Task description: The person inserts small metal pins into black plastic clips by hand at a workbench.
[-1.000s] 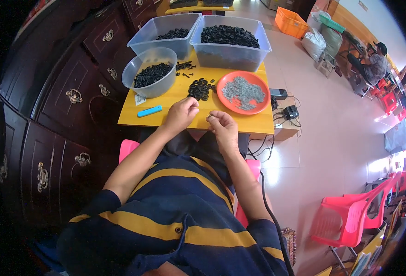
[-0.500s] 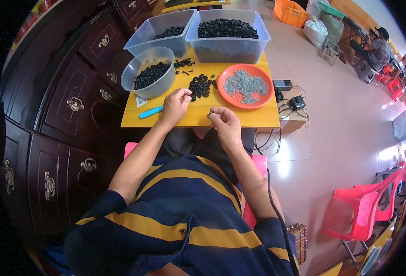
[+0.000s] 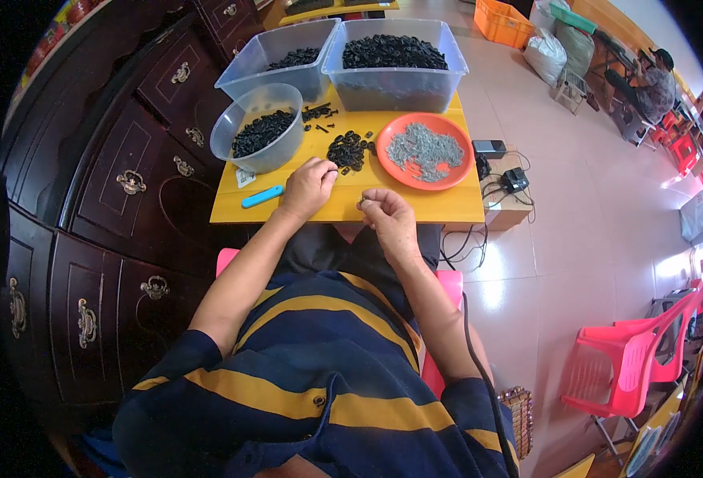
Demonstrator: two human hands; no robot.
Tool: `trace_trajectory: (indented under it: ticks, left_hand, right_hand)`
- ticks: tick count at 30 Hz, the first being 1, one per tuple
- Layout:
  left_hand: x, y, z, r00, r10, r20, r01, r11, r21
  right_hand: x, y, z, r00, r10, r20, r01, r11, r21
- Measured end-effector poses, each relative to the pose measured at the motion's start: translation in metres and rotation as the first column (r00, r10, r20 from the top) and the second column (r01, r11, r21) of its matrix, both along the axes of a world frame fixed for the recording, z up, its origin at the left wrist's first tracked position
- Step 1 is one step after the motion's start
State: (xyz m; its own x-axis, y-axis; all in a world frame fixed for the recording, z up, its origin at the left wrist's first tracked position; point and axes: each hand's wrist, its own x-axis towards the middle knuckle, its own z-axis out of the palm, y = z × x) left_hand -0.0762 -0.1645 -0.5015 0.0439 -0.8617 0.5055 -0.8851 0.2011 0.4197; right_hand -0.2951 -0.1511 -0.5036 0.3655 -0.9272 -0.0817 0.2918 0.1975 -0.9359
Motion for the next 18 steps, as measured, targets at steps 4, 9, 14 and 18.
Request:
trace_trajectory:
  ticks: [4,9,14,18]
  left_hand:
    - [0.003,0.0,-0.002,0.985,-0.01,-0.173,-0.006,0.996,-0.09]
    - [0.005,0.008,0.003,0.901,-0.008,-0.434,-0.045,0.993,-0.111]
    - [-0.007,0.036,0.002,0.548,-0.117,-0.828,0.173,0.985,-0.025]
    - [-0.017,0.05,0.004,0.426,-0.051,-0.903,0.189,0.981,0.034]
  right_hand:
    - [0.0,0.001,0.0,1.0,0.001,-0.001,-0.001,1.0,0.01]
    - [0.0,0.001,0.0,1.0,0.007,-0.016,-0.007,1.0,0.014]
    - [0.001,0.0,0.0,1.0,0.02,-0.024,-0.02,1.0,-0.003]
    - [0.002,0.0,-0.002,0.999,0.028,-0.028,-0.028,1.0,0.009]
